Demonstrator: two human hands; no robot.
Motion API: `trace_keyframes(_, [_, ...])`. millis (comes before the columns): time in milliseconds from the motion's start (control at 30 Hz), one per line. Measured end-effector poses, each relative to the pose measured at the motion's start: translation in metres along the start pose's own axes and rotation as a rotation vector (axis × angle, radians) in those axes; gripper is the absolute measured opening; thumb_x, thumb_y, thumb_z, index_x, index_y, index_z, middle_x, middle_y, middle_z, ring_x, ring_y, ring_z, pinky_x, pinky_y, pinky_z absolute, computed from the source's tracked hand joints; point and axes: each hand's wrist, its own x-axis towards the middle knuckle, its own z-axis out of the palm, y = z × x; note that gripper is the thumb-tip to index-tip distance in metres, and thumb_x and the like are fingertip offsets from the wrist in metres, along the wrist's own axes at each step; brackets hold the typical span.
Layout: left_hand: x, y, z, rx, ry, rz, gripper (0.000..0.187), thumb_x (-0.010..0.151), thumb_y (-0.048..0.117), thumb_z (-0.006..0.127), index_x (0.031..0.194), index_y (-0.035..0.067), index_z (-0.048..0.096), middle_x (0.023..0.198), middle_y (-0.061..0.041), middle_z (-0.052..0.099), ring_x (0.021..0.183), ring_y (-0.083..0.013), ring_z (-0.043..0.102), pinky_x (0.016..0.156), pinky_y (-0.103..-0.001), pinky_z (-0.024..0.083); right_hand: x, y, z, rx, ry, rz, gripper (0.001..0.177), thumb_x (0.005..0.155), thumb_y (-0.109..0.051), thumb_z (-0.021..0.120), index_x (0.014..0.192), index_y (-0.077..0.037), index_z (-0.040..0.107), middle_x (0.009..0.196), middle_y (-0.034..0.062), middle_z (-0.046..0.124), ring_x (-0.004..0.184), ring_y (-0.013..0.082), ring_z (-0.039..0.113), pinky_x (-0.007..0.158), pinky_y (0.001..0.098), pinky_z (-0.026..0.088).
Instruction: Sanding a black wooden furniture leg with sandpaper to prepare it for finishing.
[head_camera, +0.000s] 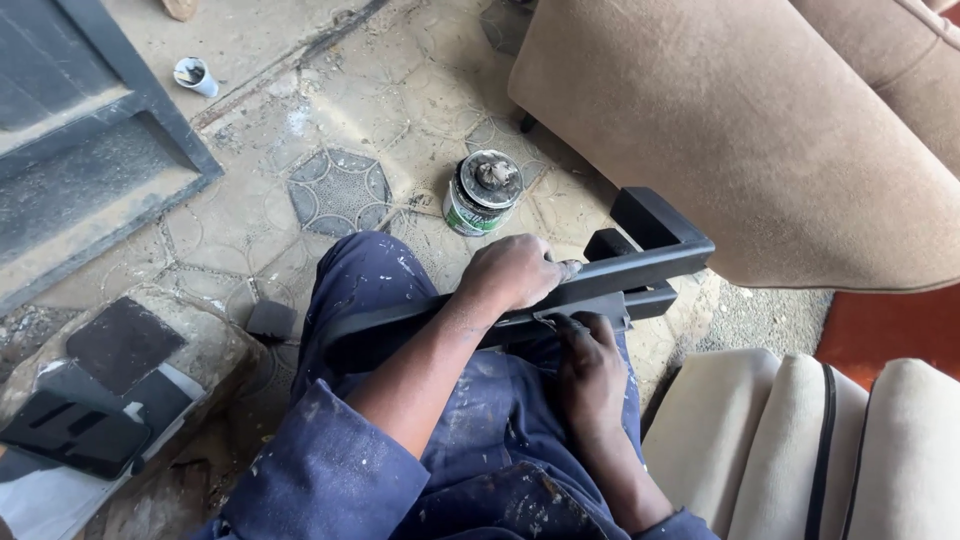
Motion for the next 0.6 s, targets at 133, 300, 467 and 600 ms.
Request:
trace_keyframes(133, [0.002,0.000,0.001,-0.002,-0.016,0.003,0.044,0.084,0.037,0.052,0.110,0.012,0.078,0.114,-0.017,0.074,0.118,-0.0386,0.067,0.100,-0.052,0.052,0.005,-0.018,-0.002,0.126,-0.015,-0.021,0.016,0.090,-0.008,0.063,0.095,-0.008,0.078,0.100,0.0159,0.069,0.091,0.0466,0.067,0.073,0.0516,0.057])
trace_keyframes(300, [-0.001,0.000,-0.002,-0.052,-0.011,-0.004,0.045,0.085,0.034,0.052,0.113,0.010,0.077,0.116,-0.019,0.074,0.120,-0.0398,0.066,0.102,-0.052,0.051,0.010,-0.003,-0.007,0.049,0.040,0.069,0.016,0.090,-0.005,0.065,0.101,-0.005,0.076,0.098,0.0168,0.068,0.091,0.0438,0.069,0.075,0.0516,0.057])
trace_keyframes(467, [-0.010,0.008,-0.011,-0.048,-0.063,-0.010,0.049,0.088,0.037,0.053,0.120,0.005,0.073,0.125,-0.022,0.071,0.128,-0.0409,0.061,0.108,-0.054,0.047,0.011,0.005,-0.012,0.081,-0.018,0.183,0.013,0.093,-0.011,0.068,0.101,-0.007,0.078,0.092,0.0186,0.069,0.093,0.0473,0.067,0.077,0.0536,0.057])
trace_keyframes(600, [-0.011,0.009,-0.013,-0.018,-0.079,-0.005,0.047,0.088,0.040,0.056,0.115,0.008,0.075,0.117,-0.019,0.073,0.123,-0.0389,0.064,0.103,-0.051,0.050,0.004,0.100,-0.023,0.004,0.098,0.314,0.013,0.096,-0.005,0.066,0.104,-0.001,0.076,0.092,0.0248,0.068,0.094,0.0521,0.066,0.080,0.0564,0.054])
